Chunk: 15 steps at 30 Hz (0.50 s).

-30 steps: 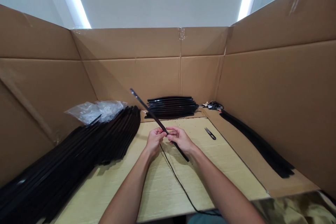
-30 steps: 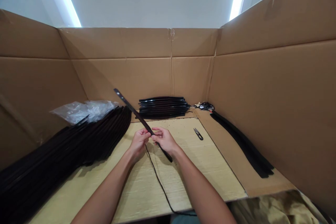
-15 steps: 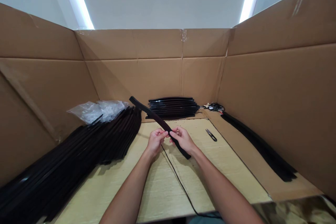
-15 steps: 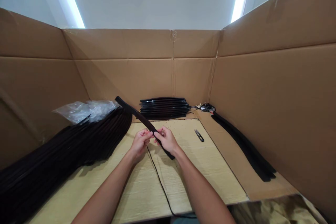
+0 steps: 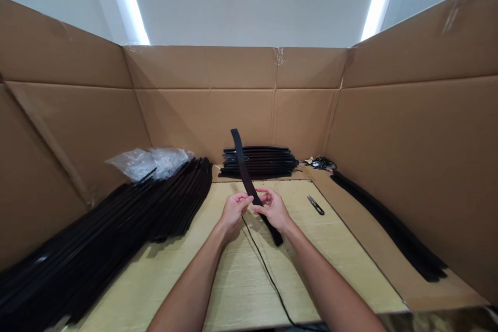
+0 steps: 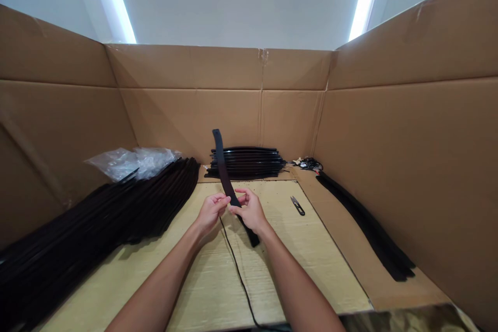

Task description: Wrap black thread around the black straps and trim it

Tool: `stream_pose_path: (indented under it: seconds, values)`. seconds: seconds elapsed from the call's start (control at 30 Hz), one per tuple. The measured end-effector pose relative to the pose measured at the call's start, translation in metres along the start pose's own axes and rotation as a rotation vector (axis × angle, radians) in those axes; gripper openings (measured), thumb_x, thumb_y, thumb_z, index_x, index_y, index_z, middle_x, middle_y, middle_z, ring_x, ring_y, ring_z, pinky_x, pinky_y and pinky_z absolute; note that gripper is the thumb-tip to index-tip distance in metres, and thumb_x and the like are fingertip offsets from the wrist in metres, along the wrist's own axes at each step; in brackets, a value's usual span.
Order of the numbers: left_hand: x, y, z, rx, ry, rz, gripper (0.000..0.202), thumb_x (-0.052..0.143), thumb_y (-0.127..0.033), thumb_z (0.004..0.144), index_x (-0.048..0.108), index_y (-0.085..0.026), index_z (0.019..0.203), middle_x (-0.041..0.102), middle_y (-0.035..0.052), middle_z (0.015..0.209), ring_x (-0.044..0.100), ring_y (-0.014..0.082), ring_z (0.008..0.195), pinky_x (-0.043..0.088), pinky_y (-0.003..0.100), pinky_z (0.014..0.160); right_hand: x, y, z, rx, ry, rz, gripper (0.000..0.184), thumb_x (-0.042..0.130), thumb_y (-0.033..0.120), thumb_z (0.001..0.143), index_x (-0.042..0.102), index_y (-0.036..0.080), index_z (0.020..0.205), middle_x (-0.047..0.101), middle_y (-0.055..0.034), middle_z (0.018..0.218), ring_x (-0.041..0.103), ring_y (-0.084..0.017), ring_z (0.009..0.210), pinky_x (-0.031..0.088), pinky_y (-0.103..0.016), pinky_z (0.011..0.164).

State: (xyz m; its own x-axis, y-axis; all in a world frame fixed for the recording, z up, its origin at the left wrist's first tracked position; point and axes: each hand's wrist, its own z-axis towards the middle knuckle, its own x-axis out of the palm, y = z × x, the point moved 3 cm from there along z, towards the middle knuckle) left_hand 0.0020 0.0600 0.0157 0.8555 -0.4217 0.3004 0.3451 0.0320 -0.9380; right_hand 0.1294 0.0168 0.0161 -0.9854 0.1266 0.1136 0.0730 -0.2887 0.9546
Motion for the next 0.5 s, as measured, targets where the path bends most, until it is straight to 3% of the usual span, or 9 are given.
stream_pose_path:
  seconds: [0.17, 0.5]
  values:
    - [0.007, -0.005, -0.003, 0.053, -0.01, 0.05, 0.043, 0.083, -0.048, 0.052, 0.057, -0.013, 0.054, 0.039, -0.0076, 0.041, 0.024, 0.0033, 0.039, 0.013, 0.021, 0.042, -0.002, -0.003, 0.003, -0.01, -0.019, 0.003, 0.051, 0.08, 0.016, 0.051, 0.061, 0.018, 0.099, 0.055, 0.0081, 0.061, 0.059, -0.013, 0.056, 0.046, -0.026, 0.055]
    - [0.024, -0.023, -0.016, 0.183, -0.086, 0.088, 0.041, 0.078, -0.051, 0.058, 0.058, -0.015, 0.058, 0.048, -0.0049, 0.048, 0.041, 0.0083, 0.044, 0.031, 0.021, 0.045, -0.002, 0.002, 0.004, -0.02, -0.033, 0.046, 0.05, 0.083, 0.017, 0.047, 0.063, 0.019, 0.093, 0.052, 0.0083, 0.064, 0.057, -0.011, 0.058, 0.05, -0.026, 0.057]
